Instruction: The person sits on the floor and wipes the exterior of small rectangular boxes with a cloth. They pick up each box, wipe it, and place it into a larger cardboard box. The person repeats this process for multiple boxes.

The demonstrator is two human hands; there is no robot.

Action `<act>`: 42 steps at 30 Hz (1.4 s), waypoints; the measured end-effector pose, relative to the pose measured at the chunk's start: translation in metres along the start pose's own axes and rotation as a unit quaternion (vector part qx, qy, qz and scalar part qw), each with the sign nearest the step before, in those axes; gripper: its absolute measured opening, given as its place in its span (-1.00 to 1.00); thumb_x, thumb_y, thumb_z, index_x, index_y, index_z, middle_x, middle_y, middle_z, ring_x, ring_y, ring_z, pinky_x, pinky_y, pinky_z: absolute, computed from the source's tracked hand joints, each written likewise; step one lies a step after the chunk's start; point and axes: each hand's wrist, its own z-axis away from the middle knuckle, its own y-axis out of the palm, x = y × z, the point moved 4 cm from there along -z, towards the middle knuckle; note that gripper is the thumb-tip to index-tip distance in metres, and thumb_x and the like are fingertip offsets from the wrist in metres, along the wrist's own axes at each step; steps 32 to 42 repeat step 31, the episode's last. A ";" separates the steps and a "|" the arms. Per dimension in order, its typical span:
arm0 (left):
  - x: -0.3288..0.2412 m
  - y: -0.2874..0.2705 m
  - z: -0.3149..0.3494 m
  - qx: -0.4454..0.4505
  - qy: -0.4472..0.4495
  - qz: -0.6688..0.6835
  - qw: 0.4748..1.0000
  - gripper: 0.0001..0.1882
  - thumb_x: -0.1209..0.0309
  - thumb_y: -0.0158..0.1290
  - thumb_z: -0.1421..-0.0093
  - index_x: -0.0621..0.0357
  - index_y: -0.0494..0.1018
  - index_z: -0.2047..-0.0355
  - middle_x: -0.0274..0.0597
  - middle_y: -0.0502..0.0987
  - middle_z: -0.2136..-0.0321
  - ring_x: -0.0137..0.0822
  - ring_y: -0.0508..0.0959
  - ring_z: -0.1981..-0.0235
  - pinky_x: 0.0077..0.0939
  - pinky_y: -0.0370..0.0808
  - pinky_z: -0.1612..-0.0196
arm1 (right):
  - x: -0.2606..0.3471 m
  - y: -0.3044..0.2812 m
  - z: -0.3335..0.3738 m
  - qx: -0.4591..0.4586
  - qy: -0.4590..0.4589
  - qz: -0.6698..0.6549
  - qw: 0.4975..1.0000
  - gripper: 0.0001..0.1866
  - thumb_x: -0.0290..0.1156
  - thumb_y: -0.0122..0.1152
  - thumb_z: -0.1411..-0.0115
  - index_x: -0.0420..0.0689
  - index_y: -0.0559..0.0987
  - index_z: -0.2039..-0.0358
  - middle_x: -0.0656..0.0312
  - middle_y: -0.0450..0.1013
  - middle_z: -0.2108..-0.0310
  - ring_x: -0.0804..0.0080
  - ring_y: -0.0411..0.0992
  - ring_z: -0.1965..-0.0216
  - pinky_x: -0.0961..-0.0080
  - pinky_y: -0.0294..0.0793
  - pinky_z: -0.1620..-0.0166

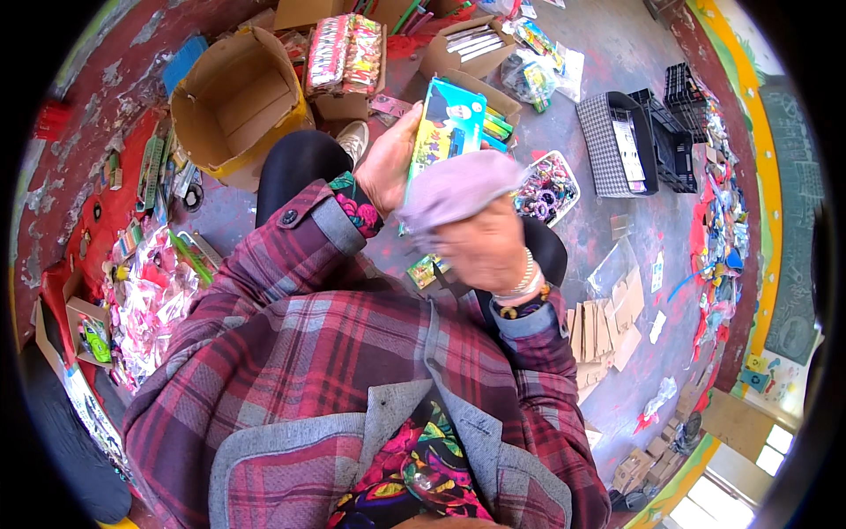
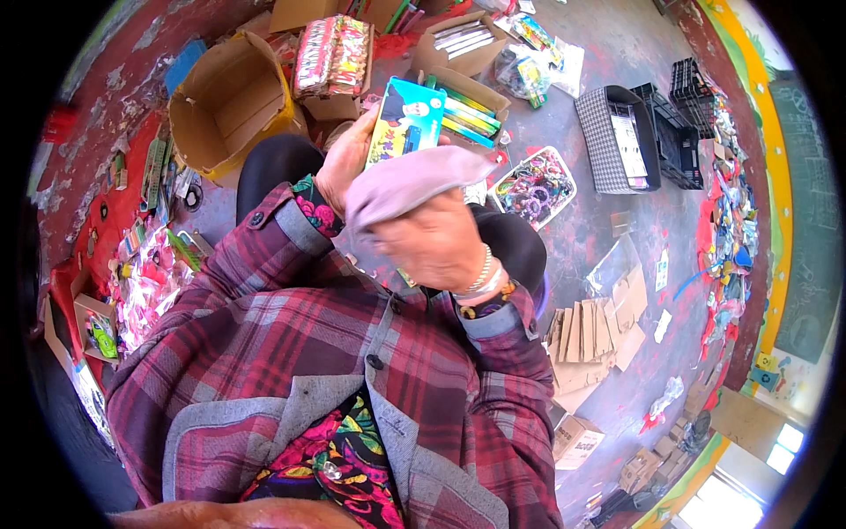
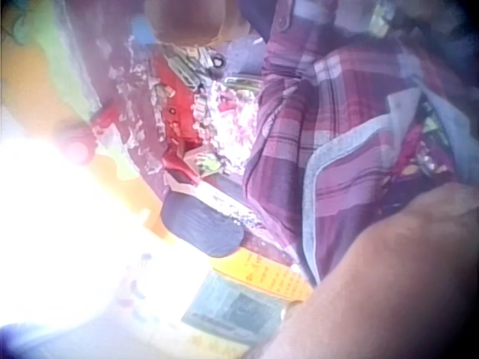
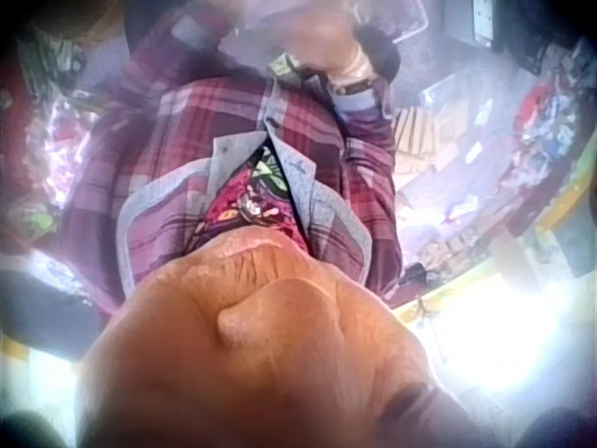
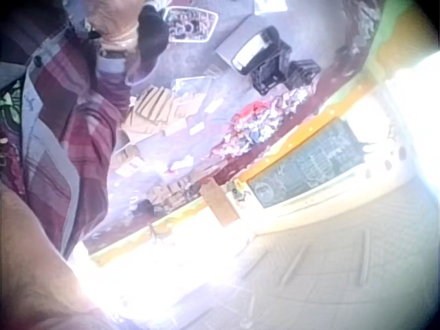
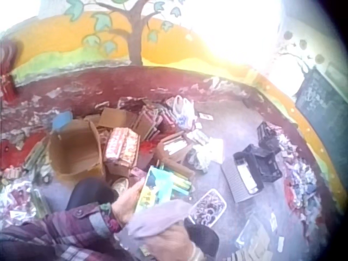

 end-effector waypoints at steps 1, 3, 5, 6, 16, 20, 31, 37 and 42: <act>0.003 0.004 0.000 0.002 -0.009 -0.013 1.000 -0.30 -0.08 -0.49 -0.29 0.28 0.14 -0.14 0.14 0.29 -0.07 -0.02 0.33 -0.09 -0.13 0.21 -0.18 | 0.003 0.013 -0.006 0.064 -0.051 0.033 0.996 -0.56 -0.25 0.15 -0.04 -0.03 0.45 0.03 0.13 0.40 0.09 0.10 0.33 0.01 0.22 0.18 -0.13; 0.004 0.000 0.001 -0.010 -0.016 -0.048 0.999 -0.34 -0.05 -0.47 -0.31 0.27 0.15 -0.14 0.12 0.31 -0.06 -0.06 0.34 -0.08 -0.19 0.21 -0.18 | 0.004 0.026 -0.010 0.144 -0.060 0.105 0.982 -0.58 -0.14 0.11 -0.07 0.01 0.48 0.06 0.14 0.39 0.07 0.15 0.29 -0.04 0.19 0.13 -0.14; 0.005 -0.007 0.000 -0.019 -0.018 -0.029 0.999 -0.36 -0.04 -0.44 -0.31 0.26 0.16 -0.13 0.08 0.32 -0.05 -0.10 0.36 -0.06 -0.24 0.22 -0.18 | 0.006 0.022 -0.015 0.145 -0.052 0.107 0.982 -0.57 -0.12 0.11 -0.07 0.01 0.48 0.06 0.13 0.38 0.07 0.12 0.28 -0.05 0.18 0.14 -0.13; 0.005 -0.009 0.000 -0.023 -0.020 -0.022 0.999 -0.37 -0.03 -0.43 -0.32 0.25 0.17 -0.13 0.05 0.33 -0.05 -0.12 0.37 -0.05 -0.27 0.23 -0.17 | 0.006 0.019 -0.017 0.144 -0.048 0.109 0.982 -0.57 -0.12 0.12 -0.07 0.01 0.48 0.06 0.12 0.38 0.06 0.10 0.27 -0.05 0.17 0.14 -0.12; 0.012 -0.015 0.004 -0.065 -0.043 -0.004 0.997 -0.46 -0.02 -0.31 -0.30 0.16 0.30 -0.03 -0.07 0.46 0.08 -0.22 0.50 0.12 -0.30 0.41 -0.01 | -0.031 -0.006 -0.040 0.080 -0.030 0.187 0.979 -0.63 -0.21 0.08 -0.09 -0.06 0.48 0.09 0.11 0.43 0.13 0.18 0.37 0.07 0.27 0.29 -0.01; 0.021 -0.018 0.000 -0.039 -0.081 -0.035 0.995 -0.43 -0.02 -0.35 -0.30 0.18 0.27 -0.05 -0.06 0.47 0.10 -0.19 0.54 0.17 -0.25 0.49 0.07 | -0.081 -0.029 -0.043 -0.043 0.014 0.198 0.979 -0.65 -0.20 -0.03 -0.20 -0.14 0.47 0.10 0.03 0.45 0.19 0.08 0.41 0.16 0.28 0.36 0.10; -0.005 -0.006 0.009 -0.073 0.061 -0.058 0.994 -0.27 -0.22 -0.36 -0.20 0.05 0.17 -0.17 0.08 0.33 -0.05 0.04 0.41 -0.01 0.00 0.41 0.01 | -0.193 -0.031 0.023 -0.211 0.438 -0.200 0.851 -0.66 -0.25 0.00 -0.23 -0.24 0.49 0.13 0.10 0.51 0.28 0.40 0.48 0.36 0.56 0.45 0.27; -0.005 -0.006 0.009 -0.073 0.061 -0.058 0.994 -0.27 -0.22 -0.36 -0.20 0.05 0.17 -0.17 0.08 0.33 -0.05 0.04 0.41 -0.01 0.00 0.41 0.01 | -0.193 -0.031 0.023 -0.211 0.438 -0.200 0.851 -0.66 -0.25 0.00 -0.23 -0.24 0.49 0.13 0.10 0.51 0.28 0.40 0.48 0.36 0.56 0.45 0.27; -0.005 -0.006 0.009 -0.073 0.061 -0.058 0.994 -0.27 -0.22 -0.36 -0.20 0.05 0.17 -0.17 0.08 0.33 -0.05 0.04 0.41 -0.01 0.00 0.41 0.01 | -0.193 -0.031 0.023 -0.211 0.438 -0.200 0.851 -0.66 -0.25 0.00 -0.23 -0.24 0.49 0.13 0.10 0.51 0.28 0.40 0.48 0.36 0.56 0.45 0.27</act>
